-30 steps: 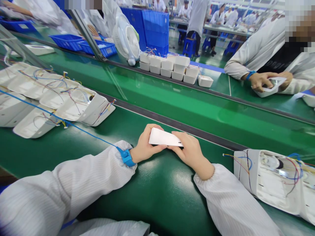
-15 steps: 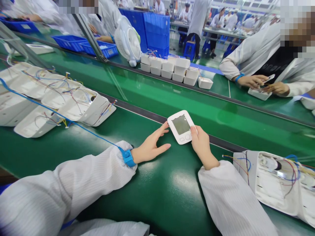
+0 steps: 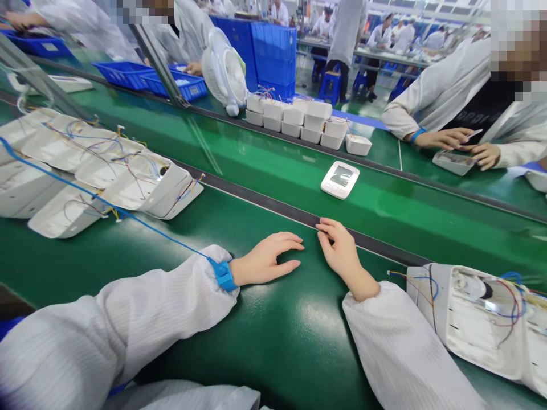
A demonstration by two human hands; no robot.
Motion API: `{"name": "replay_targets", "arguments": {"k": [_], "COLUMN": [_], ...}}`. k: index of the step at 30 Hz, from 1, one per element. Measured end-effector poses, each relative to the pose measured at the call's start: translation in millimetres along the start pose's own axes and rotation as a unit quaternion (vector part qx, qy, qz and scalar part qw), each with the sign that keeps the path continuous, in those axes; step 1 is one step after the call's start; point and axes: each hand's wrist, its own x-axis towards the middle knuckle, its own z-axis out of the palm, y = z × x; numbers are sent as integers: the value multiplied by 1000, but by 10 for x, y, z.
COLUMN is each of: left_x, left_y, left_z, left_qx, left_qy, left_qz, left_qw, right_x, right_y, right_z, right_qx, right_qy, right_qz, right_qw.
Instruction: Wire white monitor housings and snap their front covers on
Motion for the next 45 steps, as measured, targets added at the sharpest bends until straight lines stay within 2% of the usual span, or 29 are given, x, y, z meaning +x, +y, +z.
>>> {"name": "replay_targets", "arguments": {"k": [2, 4, 16, 27, 33, 45], "left_x": [1, 1, 9, 19, 16, 10], "left_y": [-2, -5, -22, -45, -40, -31], "left_z": [5, 7, 25, -19, 2, -1], "left_qx": [4, 7, 9, -22, -2, 21], "left_qy": [2, 4, 16, 13, -4, -26], "left_qz": [5, 9, 32, 14, 33, 26], "left_qw": [1000, 1000, 999, 1000, 999, 999], "right_x": [-9, -4, 13, 53, 46, 7], "right_y": [-59, -82, -96, -45, -33, -49], "right_z": [-5, -12, -10, -8, -12, -2], "right_qx": [-51, -64, -77, -78, -92, -99], "right_qy": [-22, -25, -48, -54, -60, -61], "right_qz": [-48, -67, -85, -81, -89, -99], "right_qw": [997, 995, 992, 992, 990, 988]}}
